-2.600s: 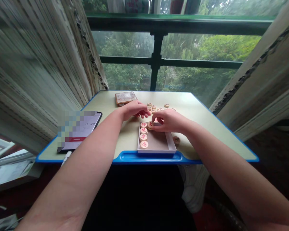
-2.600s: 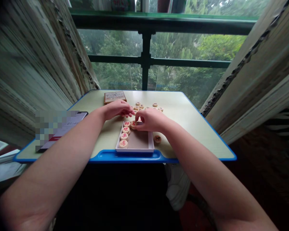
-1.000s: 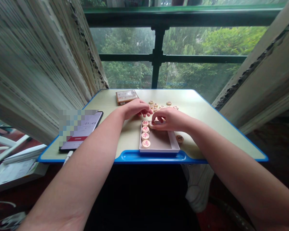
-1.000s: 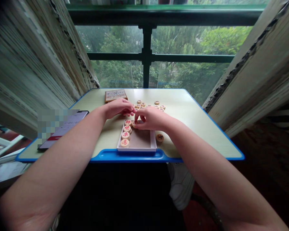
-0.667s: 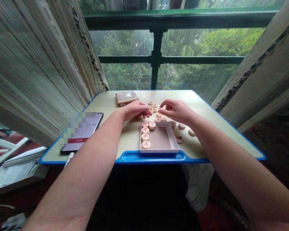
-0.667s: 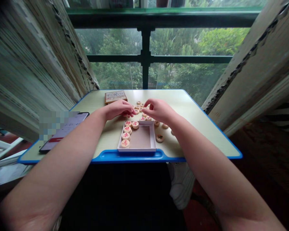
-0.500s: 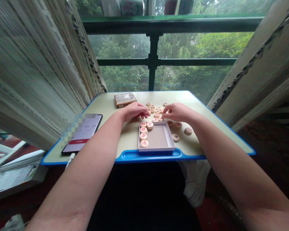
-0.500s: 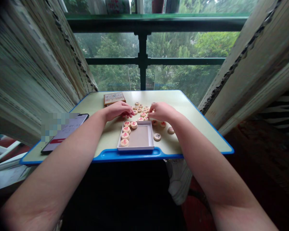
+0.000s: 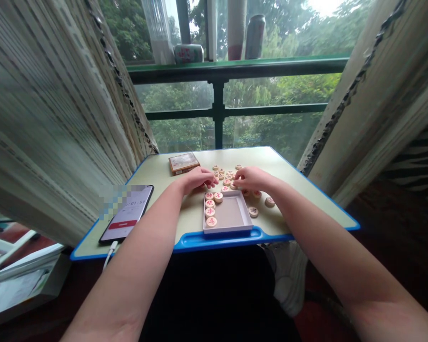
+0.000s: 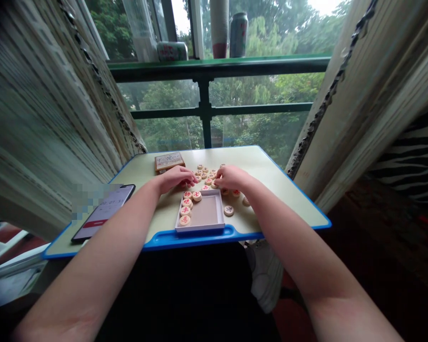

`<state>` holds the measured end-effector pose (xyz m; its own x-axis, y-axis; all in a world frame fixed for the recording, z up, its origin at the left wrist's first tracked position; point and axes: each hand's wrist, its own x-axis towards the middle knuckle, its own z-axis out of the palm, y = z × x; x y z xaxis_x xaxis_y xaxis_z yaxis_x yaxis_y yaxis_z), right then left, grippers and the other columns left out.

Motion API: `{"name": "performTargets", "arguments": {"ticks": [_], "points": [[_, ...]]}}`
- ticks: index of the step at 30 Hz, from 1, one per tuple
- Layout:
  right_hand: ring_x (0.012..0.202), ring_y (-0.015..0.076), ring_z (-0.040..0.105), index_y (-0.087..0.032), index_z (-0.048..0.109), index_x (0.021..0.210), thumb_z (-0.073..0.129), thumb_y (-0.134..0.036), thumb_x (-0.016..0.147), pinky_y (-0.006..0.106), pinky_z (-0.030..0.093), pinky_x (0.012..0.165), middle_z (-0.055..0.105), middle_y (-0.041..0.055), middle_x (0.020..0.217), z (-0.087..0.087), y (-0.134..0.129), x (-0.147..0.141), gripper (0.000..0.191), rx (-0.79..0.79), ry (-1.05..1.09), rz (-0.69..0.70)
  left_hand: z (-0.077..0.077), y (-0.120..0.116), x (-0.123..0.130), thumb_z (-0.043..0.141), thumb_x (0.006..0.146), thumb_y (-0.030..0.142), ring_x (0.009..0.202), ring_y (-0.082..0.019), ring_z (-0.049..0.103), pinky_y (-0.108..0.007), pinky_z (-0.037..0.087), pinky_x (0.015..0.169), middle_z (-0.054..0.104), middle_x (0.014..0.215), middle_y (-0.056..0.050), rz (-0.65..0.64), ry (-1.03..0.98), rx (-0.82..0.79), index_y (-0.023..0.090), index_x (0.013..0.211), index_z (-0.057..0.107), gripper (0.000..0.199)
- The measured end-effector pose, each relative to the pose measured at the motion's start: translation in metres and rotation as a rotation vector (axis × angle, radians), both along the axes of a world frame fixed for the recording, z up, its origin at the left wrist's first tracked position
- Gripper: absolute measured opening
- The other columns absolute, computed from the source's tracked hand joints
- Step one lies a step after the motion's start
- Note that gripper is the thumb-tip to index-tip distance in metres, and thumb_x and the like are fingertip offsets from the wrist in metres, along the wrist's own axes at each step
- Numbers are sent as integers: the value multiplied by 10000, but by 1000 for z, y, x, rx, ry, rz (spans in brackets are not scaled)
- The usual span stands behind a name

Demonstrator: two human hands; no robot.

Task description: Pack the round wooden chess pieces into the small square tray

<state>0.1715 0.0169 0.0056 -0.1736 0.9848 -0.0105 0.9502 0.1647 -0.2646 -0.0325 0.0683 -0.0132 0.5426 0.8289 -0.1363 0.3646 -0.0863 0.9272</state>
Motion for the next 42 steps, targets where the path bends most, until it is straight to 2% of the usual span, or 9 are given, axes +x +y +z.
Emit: {"name": "performTargets", "arguments": {"ticks": [3, 5, 9, 14, 19, 26, 33, 37, 42], "points": [[601, 130, 565, -189, 702, 896, 588, -336, 714, 223, 366, 521, 682, 45, 763, 0, 0, 2, 261, -30, 32, 33, 1, -1, -2, 593, 626, 217, 592, -90, 530, -192, 332, 482, 636, 651, -44, -34, -12, -13, 127, 680, 687, 141], [610, 131, 568, -188, 698, 915, 600, -327, 700, 218, 368, 521, 679, 43, 762, 0, 1, 2, 274, -55, 30, 47, 2, -2, -3, 630, 634, 227, 616, -89, 541, -191, 358, 515, 645, 676, -40, -105, -22, -34, 129, 717, 697, 144], [628, 134, 572, -191, 690, 940, 592, -307, 690, 215, 368, 527, 679, 39, 785, -2, 3, 2, 293, -67, -1, 23, 5, -2, -6, 748, 582, 263, 694, -110, 575, -221, 430, 642, 681, 779, -42, -226, 21, -94, 146, 822, 715, 269], [640, 146, 575, -189, 688, 955, 575, -303, 698, 228, 376, 555, 684, 49, 814, -2, 2, 1, 303, -73, -20, 20, 5, -3, -6, 777, 564, 253, 764, -141, 602, -259, 452, 735, 699, 825, -42, -277, 43, -72, 161, 824, 723, 281], [623, 145, 573, -197, 684, 954, 581, -313, 699, 231, 376, 546, 682, 51, 814, -2, 1, 0, 299, -75, -7, 25, 3, -4, -4, 769, 573, 240, 733, -140, 606, -249, 453, 699, 701, 775, -34, -278, 69, -46, 166, 798, 727, 241], [546, 133, 547, -207, 677, 964, 576, -324, 706, 232, 365, 502, 671, 37, 728, -5, 2, 0, 301, -80, 1, -1, 0, -1, -2, 741, 601, 233, 601, -107, 560, -224, 412, 557, 683, 698, -31, -289, 93, -57, 155, 766, 722, 183], [523, 123, 528, -204, 690, 928, 606, -320, 689, 232, 349, 486, 671, 39, 734, -3, 2, 0, 278, -61, 5, -6, 0, -1, -3, 742, 611, 264, 623, -108, 561, -226, 410, 582, 686, 705, -35, -281, 79, -30, 162, 757, 727, 178], [563, 126, 529, -178, 701, 849, 626, -343, 688, 232, 341, 506, 669, 53, 746, -1, 1, 0, 243, 20, 9, -4, -1, -1, -3, 753, 598, 291, 634, -114, 561, -235, 409, 586, 684, 723, -43, -249, 60, -39, 155, 764, 726, 216], [556, 106, 496, -158, 684, 846, 599, -387, 732, 221, 320, 517, 627, 31, 666, 4, -3, 0, 270, 190, 134, 38, 0, -3, 1, 746, 594, 351, 569, -96, 502, -241, 360, 531, 654, 682, -42, -129, 26, -21, 140, 744, 721, 260]]}}
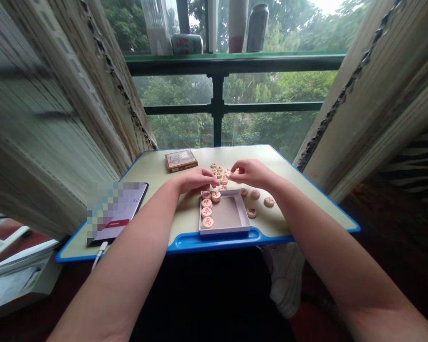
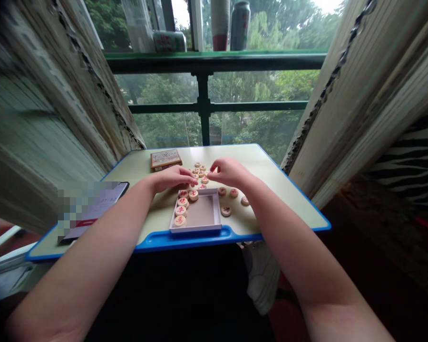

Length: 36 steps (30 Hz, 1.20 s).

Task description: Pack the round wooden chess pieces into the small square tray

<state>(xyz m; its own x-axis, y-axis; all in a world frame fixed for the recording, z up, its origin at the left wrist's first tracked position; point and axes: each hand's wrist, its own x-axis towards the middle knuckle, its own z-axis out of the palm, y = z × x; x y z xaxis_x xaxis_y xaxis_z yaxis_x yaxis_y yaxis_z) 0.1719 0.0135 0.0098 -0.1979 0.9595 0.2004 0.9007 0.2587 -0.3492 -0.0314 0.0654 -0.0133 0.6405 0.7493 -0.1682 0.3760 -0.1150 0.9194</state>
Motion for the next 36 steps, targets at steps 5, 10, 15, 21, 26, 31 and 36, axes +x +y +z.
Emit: {"name": "performTargets", "arguments": {"ticks": [5, 10, 15, 21, 26, 31, 36], "points": [[520, 79, 429, -149, 662, 822, 622, -394, 726, 211, 287, 512, 550, -13, 596, 1, -5, -4, 267, 159, 93, 81, 4, -3, 4, 717, 624, 431, 640, -120, 521, -256, 365, 583, 652, 694, -67, 39, -97, 104, 127, 762, 728, 333], [503, 68, 386, -150, 638, 778, 659, -406, 686, 210, 270, 513, 492, -42, 565, -4, -4, -8, 273, 187, 111, 117, 3, -6, 9, 712, 637, 394, 621, -105, 501, -249, 351, 583, 650, 698, -63, 36, -190, 49, 122, 716, 707, 284], [516, 74, 379, -153, 615, 860, 651, -382, 684, 207, 275, 521, 450, -62, 563, -4, -5, -5, 291, 164, 165, 195, 2, -4, 9, 715, 631, 378, 591, -97, 491, -245, 342, 573, 614, 633, -44, 58, -226, 6, 108, 687, 685, 278], [517, 78, 370, -136, 624, 916, 561, -281, 726, 207, 280, 532, 406, -69, 534, -2, -7, -3, 247, 100, 239, 290, 5, -3, 4, 733, 617, 368, 598, -97, 500, -248, 343, 581, 605, 635, -37, 17, -234, -29, 107, 694, 682, 276], [504, 72, 353, -129, 629, 866, 559, -253, 708, 210, 279, 527, 389, -75, 518, -3, -8, -5, 213, 102, 255, 290, 3, -1, 2, 747, 609, 366, 595, -94, 500, -252, 344, 587, 604, 627, -33, 8, -242, -35, 108, 694, 687, 278], [530, 76, 365, -148, 599, 900, 608, -297, 693, 204, 294, 533, 410, -73, 558, -2, -9, -8, 256, 152, 277, 275, 2, 1, 2, 760, 609, 377, 609, -93, 501, -256, 350, 605, 607, 643, -34, -1, -287, -33, 106, 732, 699, 304], [537, 75, 385, -161, 594, 906, 621, -298, 697, 204, 315, 558, 451, -64, 579, -4, -7, -11, 251, 253, 273, 204, 2, 0, 4, 765, 609, 387, 620, -93, 505, -260, 360, 623, 616, 667, -39, 28, -350, -35, 100, 759, 704, 330]]}}
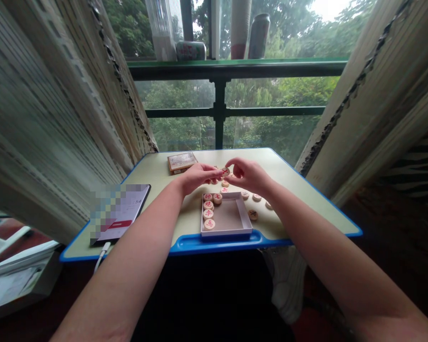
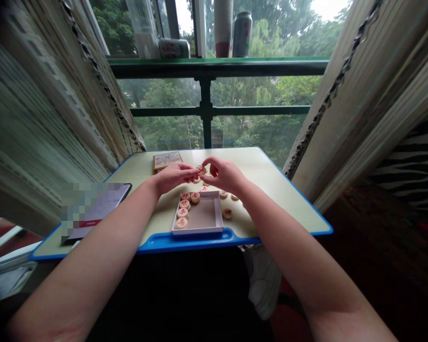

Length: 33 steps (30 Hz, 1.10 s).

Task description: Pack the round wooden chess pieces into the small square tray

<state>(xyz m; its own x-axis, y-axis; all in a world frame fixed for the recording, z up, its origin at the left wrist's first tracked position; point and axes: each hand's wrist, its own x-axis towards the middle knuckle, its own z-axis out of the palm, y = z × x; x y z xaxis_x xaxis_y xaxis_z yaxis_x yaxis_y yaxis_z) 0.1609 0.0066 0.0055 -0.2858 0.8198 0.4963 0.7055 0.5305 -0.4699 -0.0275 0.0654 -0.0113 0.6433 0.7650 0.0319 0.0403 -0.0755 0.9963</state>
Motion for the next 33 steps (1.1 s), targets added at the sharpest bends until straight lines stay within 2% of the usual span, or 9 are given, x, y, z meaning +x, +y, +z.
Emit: {"name": "performTargets", "arguments": {"ticks": [3, 9, 18, 23, 28, 33], "points": [[529, 73, 381, -160, 607, 879, 607, -300, 713, 203, 314, 553, 442, -63, 565, -1, 0, 0, 218, 17, 3, -6, 0, -1, 2, 775, 598, 384, 617, -91, 507, -257, 365, 623, 624, 681, -44, 9, -18, -17, 98, 779, 705, 345], [531, 72, 374, -156, 617, 892, 581, -241, 705, 200, 319, 544, 428, -64, 554, 0, -3, 0, 209, -42, 35, 68, -2, 1, 2, 763, 603, 424, 615, -97, 528, -257, 386, 624, 646, 698, -73, 61, -31, -86, 82, 745, 691, 377], [536, 70, 366, -153, 619, 955, 555, -198, 714, 210, 334, 569, 453, -57, 577, -3, -2, -2, 253, -76, 36, 112, 2, -2, 2, 763, 608, 313, 597, -81, 520, -242, 384, 611, 625, 660, -41, 75, -38, -78, 92, 755, 684, 276], [547, 76, 387, -155, 567, 984, 600, -226, 690, 202, 328, 554, 433, -67, 589, -6, 0, -4, 304, -60, 51, 74, 3, -5, 3, 732, 625, 285, 576, -76, 500, -235, 372, 587, 598, 620, -29, 75, -49, -71, 87, 723, 665, 231], [530, 71, 368, -165, 577, 890, 605, -256, 702, 195, 307, 538, 421, -70, 573, -8, 1, -5, 211, -41, 26, 34, 2, -3, 2, 715, 637, 275, 571, -72, 497, -232, 372, 584, 609, 645, -35, 64, -36, -74, 90, 727, 662, 212], [522, 70, 373, -160, 587, 906, 606, -251, 709, 199, 298, 536, 432, -71, 560, -6, -1, -5, 218, -69, -1, 38, -1, 2, -1, 734, 618, 279, 583, -81, 512, -241, 381, 599, 610, 637, -35, 47, -8, -75, 95, 710, 663, 218]]}}
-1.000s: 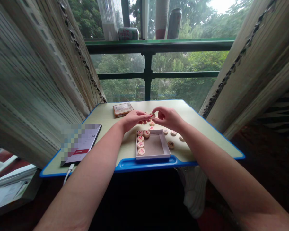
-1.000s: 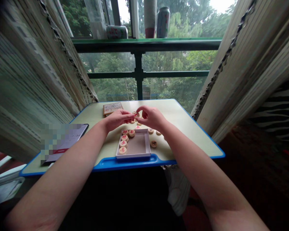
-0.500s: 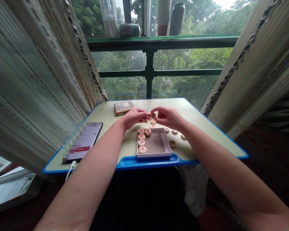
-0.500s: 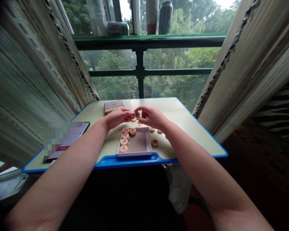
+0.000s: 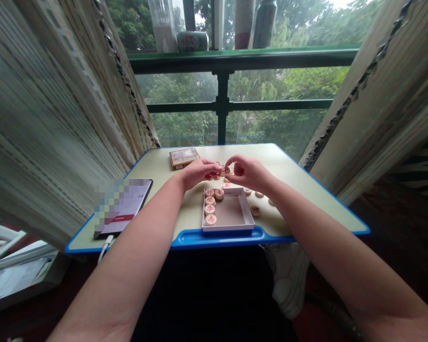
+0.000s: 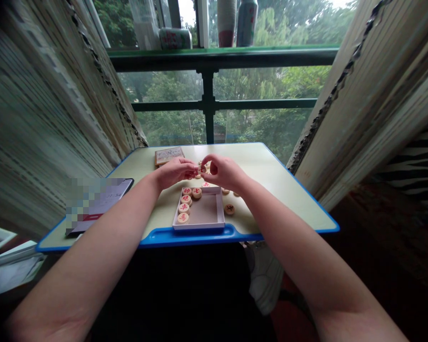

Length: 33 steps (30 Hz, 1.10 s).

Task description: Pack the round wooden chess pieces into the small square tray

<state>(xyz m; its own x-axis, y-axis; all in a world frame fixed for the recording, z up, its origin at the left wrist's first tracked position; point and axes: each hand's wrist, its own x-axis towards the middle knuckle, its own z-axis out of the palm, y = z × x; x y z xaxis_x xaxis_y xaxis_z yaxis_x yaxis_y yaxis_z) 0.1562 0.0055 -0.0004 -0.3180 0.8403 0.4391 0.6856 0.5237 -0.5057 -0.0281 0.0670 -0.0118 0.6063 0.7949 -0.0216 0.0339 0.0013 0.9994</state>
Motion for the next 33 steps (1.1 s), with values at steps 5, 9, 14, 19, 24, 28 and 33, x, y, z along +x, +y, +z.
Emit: {"name": "performTargets", "arguments": {"ticks": [5, 9, 14, 19, 24, 28, 33], "points": [[504, 63, 368, -155, 602, 890, 615, -253, 713, 201, 295, 529, 427, -74, 541, 3, -3, -1, 202, -2, -15, -1, 0, 0, -1, 735, 619, 284, 581, -78, 509, -245, 375, 605, 608, 626, -30, -13, 9, 12, 101, 690, 662, 209], [492, 58, 359, -144, 604, 880, 625, -251, 711, 206, 291, 517, 425, -74, 532, 6, -4, 0, 201, -37, -12, 9, 3, -4, -1, 723, 622, 273, 586, -76, 511, -230, 359, 585, 607, 624, -26, -22, 16, -4, 105, 673, 657, 188], [483, 58, 371, -140, 601, 899, 636, -296, 712, 207, 279, 485, 448, -62, 540, 12, -6, 5, 246, -244, -92, 89, 6, -5, -1, 667, 649, 328, 606, -94, 521, -232, 369, 573, 627, 661, -41, -14, 20, -101, 107, 675, 662, 222], [514, 75, 440, -161, 645, 905, 657, -338, 689, 210, 292, 488, 527, -26, 611, 20, -14, 3, 280, -453, -347, 195, 7, -5, -2, 640, 653, 327, 606, -101, 515, -232, 371, 575, 621, 664, -36, -14, 16, -78, 114, 671, 651, 214], [568, 100, 480, -172, 672, 884, 667, -382, 679, 223, 308, 517, 597, 10, 695, 21, -20, -7, 294, -430, -495, 236, 7, -6, -2, 650, 638, 323, 581, -87, 494, -226, 354, 560, 614, 660, -31, -10, 13, -87, 111, 668, 642, 214], [588, 113, 486, -174, 679, 867, 662, -389, 683, 233, 309, 533, 617, 22, 721, 20, -21, -10, 284, -413, -551, 228, 5, -4, -3, 652, 639, 326, 567, -83, 484, -225, 350, 553, 603, 644, -28, -5, 20, -83, 108, 666, 641, 220], [596, 112, 484, -185, 657, 951, 684, -408, 661, 225, 308, 532, 605, 14, 723, 23, -23, -6, 367, -450, -530, 202, 3, -2, -3, 651, 649, 328, 576, -86, 494, -224, 353, 557, 598, 623, -29, -9, 33, -63, 108, 655, 639, 221]]}}
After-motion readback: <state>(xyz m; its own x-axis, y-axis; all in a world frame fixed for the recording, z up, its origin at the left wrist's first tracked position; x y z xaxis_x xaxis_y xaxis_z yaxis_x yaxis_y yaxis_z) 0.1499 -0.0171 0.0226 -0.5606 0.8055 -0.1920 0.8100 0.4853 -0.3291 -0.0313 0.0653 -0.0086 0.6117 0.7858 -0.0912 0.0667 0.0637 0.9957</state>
